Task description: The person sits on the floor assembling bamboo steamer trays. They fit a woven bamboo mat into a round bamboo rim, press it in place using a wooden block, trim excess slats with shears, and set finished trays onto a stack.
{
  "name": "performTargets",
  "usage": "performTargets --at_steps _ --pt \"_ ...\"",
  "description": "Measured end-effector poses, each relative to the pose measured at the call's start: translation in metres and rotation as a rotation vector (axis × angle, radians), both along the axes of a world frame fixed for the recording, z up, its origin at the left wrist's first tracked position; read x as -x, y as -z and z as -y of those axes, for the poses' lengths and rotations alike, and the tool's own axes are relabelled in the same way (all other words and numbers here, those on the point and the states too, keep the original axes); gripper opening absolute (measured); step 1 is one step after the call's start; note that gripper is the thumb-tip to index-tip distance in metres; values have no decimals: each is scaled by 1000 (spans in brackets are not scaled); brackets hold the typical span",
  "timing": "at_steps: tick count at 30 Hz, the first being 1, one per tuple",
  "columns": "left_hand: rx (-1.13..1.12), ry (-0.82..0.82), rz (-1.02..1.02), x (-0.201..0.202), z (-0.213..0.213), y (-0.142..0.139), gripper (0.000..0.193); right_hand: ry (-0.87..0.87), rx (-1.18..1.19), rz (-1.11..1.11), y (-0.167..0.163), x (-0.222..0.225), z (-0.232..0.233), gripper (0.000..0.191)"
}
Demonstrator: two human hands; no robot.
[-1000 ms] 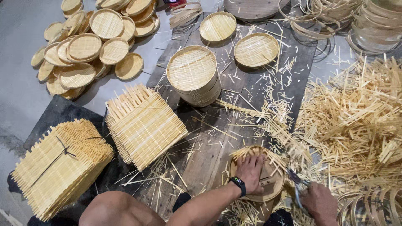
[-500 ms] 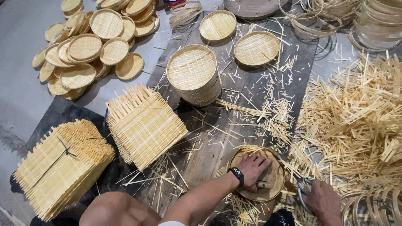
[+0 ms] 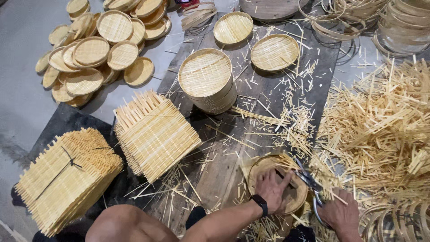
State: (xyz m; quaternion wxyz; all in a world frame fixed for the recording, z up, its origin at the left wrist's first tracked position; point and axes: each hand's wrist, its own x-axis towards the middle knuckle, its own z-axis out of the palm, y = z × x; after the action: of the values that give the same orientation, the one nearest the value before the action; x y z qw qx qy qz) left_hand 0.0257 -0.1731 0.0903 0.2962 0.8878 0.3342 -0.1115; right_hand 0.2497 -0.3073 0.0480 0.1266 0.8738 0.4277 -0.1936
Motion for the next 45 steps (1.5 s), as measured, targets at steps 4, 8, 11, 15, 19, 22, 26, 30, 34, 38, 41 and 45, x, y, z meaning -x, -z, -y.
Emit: performTargets --at_steps 4,8,11,15,19,22,26,30,34,38,41,45 --pt "-59 132 8 3 -5 22 101 131 30 -165 -17 3 -10 55" --pt "-99 255 6 3 -15 30 88 116 99 -146 -12 -5 -7 59" --pt "-66 332 19 2 -23 23 80 104 148 -162 3 -10 -4 54" --pt "-108 430 -88 -2 -28 6 60 34 113 -128 17 -13 4 52" --pt "190 -44 -94 -14 -16 -1 119 -49 -34 -19 15 -10 6 57" --pt "30 -42 3 -21 -4 6 109 -79 32 17 11 -7 -1 56" --pt "3 5 -14 -16 4 23 105 124 -143 -291 3 -9 4 51" --pt "-61 85 133 -5 2 29 102 -14 87 -68 2 -10 17 50" --pt "-39 219 185 2 -2 22 99 -23 272 -170 9 -8 14 60" --pt "18 395 184 5 -5 20 97 -143 76 -41 7 -11 11 42" --pt "12 458 234 6 -8 25 95 -88 67 -137 -5 -12 14 42" --pt "5 479 221 8 -16 31 91 -141 147 -99 -14 -1 7 54"
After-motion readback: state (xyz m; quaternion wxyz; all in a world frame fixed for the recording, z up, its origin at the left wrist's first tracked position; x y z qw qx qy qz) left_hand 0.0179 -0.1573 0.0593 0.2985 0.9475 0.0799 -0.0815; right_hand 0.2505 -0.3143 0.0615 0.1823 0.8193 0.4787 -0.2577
